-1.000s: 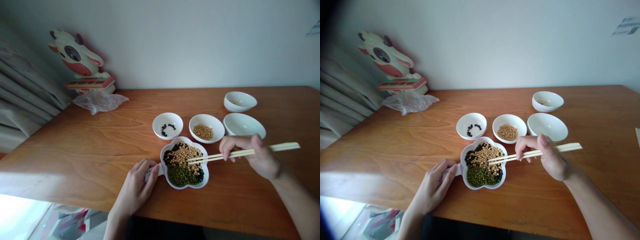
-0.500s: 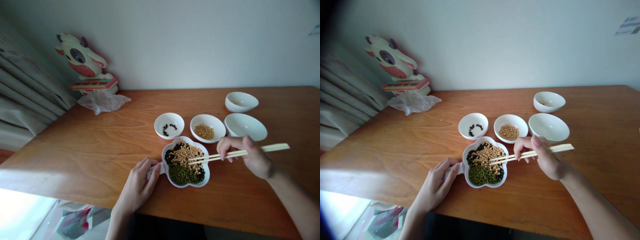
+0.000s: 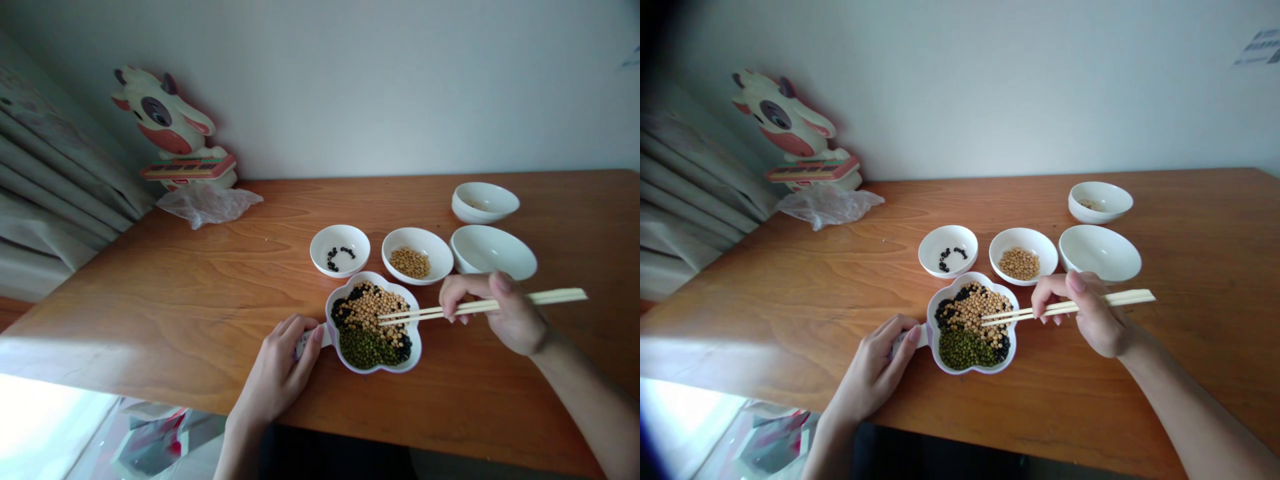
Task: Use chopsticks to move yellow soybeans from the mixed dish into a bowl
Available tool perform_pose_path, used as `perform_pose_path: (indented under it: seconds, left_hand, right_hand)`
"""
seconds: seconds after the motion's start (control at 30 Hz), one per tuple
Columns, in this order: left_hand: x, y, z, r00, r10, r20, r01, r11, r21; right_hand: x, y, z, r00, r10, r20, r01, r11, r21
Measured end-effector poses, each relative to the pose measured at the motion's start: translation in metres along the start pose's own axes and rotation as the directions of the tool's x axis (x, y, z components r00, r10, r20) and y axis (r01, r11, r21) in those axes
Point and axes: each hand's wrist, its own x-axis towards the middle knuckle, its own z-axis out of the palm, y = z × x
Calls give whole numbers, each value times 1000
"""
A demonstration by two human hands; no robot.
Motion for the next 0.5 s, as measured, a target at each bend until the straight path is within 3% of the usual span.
perform_pose_path:
  seconds: [0.5]
  left_hand:
    - [1, 1, 0, 1000, 4, 5, -4, 1000, -14]
  right_hand:
    - [-2, 0, 2, 993, -98, -59, 99, 995, 19]
